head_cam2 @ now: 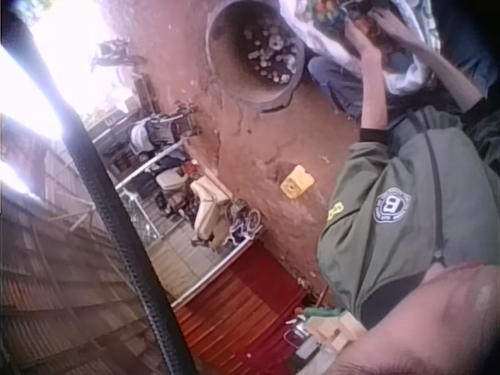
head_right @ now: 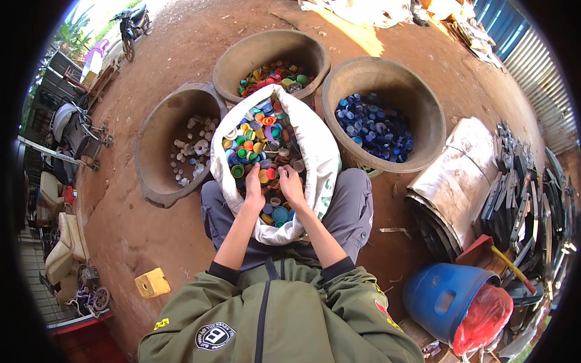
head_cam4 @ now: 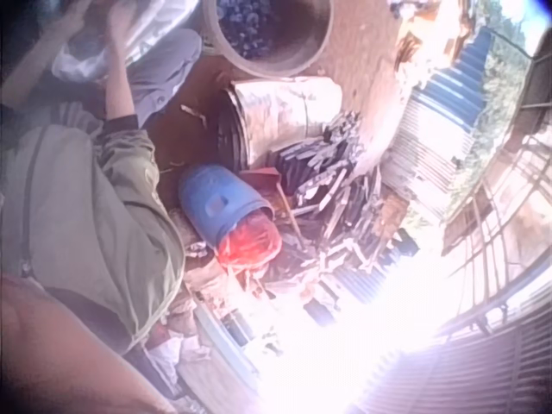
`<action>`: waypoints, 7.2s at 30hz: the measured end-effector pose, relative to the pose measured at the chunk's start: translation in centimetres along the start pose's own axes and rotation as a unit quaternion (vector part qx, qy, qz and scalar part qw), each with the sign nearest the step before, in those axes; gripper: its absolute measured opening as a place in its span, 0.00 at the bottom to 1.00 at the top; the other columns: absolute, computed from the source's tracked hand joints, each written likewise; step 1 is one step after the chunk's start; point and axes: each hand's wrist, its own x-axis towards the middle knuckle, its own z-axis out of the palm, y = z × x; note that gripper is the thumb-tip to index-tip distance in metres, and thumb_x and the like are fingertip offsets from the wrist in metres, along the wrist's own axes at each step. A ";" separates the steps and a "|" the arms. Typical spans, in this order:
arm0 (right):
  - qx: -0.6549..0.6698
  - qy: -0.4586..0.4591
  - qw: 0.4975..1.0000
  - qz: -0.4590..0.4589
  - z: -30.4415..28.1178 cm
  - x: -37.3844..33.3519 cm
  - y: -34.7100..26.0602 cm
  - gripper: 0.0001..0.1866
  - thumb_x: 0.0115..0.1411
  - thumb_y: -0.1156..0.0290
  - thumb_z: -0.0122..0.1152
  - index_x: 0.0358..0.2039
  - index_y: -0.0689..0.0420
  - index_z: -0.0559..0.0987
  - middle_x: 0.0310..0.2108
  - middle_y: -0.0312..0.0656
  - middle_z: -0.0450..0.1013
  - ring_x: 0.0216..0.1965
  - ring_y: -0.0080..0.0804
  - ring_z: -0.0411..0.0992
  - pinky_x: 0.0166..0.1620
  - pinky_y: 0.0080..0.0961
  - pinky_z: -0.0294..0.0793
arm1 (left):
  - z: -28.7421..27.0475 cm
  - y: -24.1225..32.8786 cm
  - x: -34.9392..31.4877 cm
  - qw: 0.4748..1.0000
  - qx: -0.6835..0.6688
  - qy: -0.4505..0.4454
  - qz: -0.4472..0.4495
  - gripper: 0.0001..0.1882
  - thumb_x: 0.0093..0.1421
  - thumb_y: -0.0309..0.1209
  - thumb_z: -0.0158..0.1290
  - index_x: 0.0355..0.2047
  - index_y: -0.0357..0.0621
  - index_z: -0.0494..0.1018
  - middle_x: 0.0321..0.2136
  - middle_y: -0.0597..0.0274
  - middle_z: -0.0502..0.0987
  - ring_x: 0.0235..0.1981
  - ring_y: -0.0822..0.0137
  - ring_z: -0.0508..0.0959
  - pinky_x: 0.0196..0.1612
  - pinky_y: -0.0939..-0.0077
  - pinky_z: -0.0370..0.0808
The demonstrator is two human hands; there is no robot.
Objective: The person sorts plastic bottle caps from a white sack into three separate large circular containers based on color, picking up and moving the caps by hand.
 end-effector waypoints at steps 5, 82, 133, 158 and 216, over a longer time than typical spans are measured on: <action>0.154 0.073 0.985 -0.026 1.4 -0.5 -0.8 0.17 0.65 0.62 0.46 0.39 0.62 0.78 0.31 0.47 0.77 0.35 0.35 0.74 0.42 0.30 0.70 | 0.5 -0.5 0.5 0.989 -0.137 0.004 0.052 0.13 0.66 0.46 0.46 0.39 0.54 0.74 0.33 0.75 0.76 0.33 0.78 0.73 0.26 0.80 0.64; -0.112 -0.084 0.949 -0.284 -3.0 -1.9 -7.2 0.25 0.54 0.72 0.66 0.54 0.58 0.72 0.39 0.51 0.74 0.41 0.48 0.74 0.45 0.36 0.72 | -2.0 6.2 -4.2 0.963 -0.105 -0.245 0.043 0.18 0.65 0.31 0.48 0.55 0.42 0.70 0.42 0.62 0.76 0.44 0.69 0.76 0.50 0.65 0.73; 0.093 -0.167 0.975 -0.117 -0.7 -2.6 -3.6 0.18 0.61 0.74 0.56 0.51 0.57 0.67 0.25 0.42 0.71 0.21 0.22 0.68 0.25 0.25 0.68 | 0.6 6.7 -5.3 0.763 0.381 -0.029 0.522 0.11 0.46 0.17 0.59 0.32 0.40 0.78 0.31 0.55 0.74 0.33 0.56 0.78 0.37 0.66 0.75; 0.180 -0.203 0.960 -0.070 -1.2 -3.4 -4.9 0.26 0.54 0.82 0.55 0.54 0.54 0.67 0.30 0.34 0.72 0.24 0.17 0.67 0.24 0.16 0.66 | 0.3 8.5 -6.2 0.790 0.421 -0.179 0.408 0.16 0.45 0.21 0.56 0.37 0.40 0.75 0.38 0.54 0.74 0.44 0.56 0.75 0.51 0.67 0.71; 0.203 -0.125 0.963 -0.122 -1.5 -2.7 -7.5 0.12 0.65 0.73 0.55 0.49 0.57 0.71 0.41 0.35 0.72 0.46 0.21 0.68 0.50 0.21 0.67 | 0.0 0.2 -4.0 0.886 -0.429 -0.163 -0.072 0.14 0.63 0.42 0.50 0.45 0.52 0.71 0.42 0.70 0.74 0.48 0.66 0.73 0.55 0.62 0.69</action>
